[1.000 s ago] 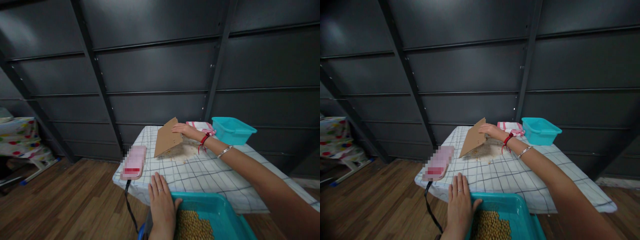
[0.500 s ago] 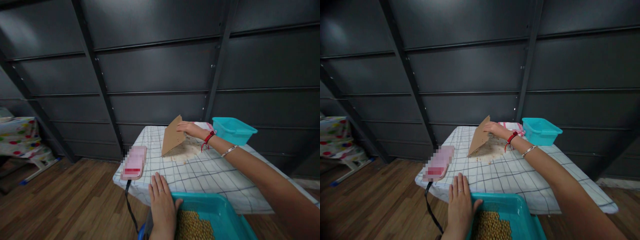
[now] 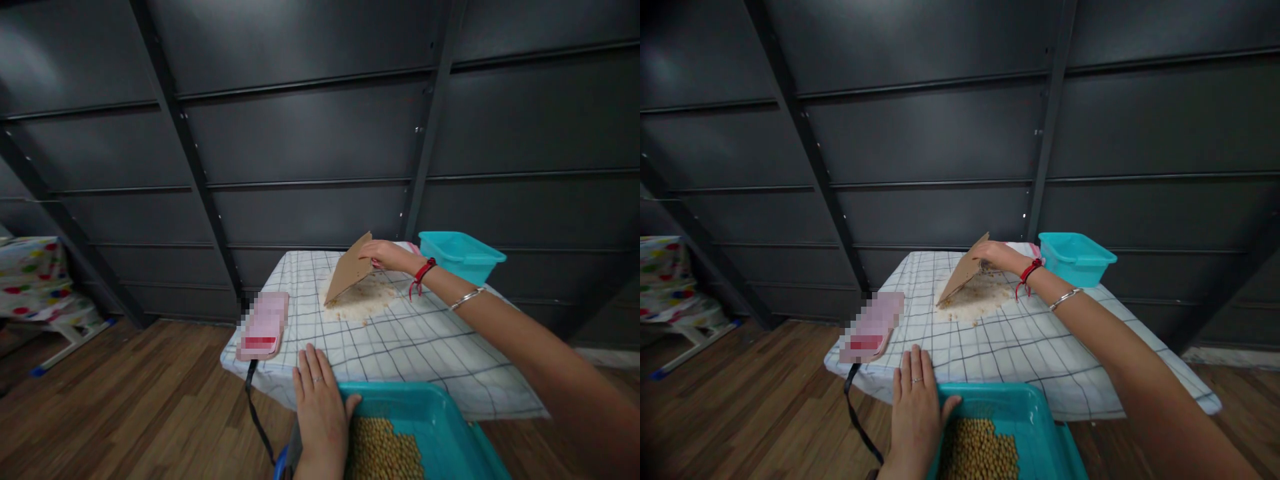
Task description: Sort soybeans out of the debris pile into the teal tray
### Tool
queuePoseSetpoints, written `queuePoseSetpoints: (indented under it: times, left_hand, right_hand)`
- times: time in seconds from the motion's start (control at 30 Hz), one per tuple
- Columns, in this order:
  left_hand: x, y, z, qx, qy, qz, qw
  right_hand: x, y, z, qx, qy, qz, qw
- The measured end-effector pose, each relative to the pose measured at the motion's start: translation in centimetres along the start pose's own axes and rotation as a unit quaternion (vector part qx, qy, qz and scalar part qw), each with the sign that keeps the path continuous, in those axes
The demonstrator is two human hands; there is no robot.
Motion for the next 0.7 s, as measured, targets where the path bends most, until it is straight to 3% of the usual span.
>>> queuePoseSetpoints:
  times: [0.3, 0.7]
  left_hand:
    - [-0.5, 0.1, -0.1, -0.008, -0.006, 0.019, 1.000]
    - [-0.4, 0.1, -0.1, -0.020, -0.021, 0.021, 0.999]
  right_hand:
    - [2.9, -0.1, -2.6, -0.073, 0.114, 0.006, 0.991]
    - [1.1, 1.4, -5.1, 0.062, 0.117, -0.041, 0.990]
Point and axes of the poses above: each hand's wrist, its own y-axis away from the middle knuckle, its own x-axis out of the back of the hand, z = x × y, the point moved 1 cm from there along -y, towards the middle knuckle, and after that the axes turned 7 degrees about -x, right-handed, at the moved point
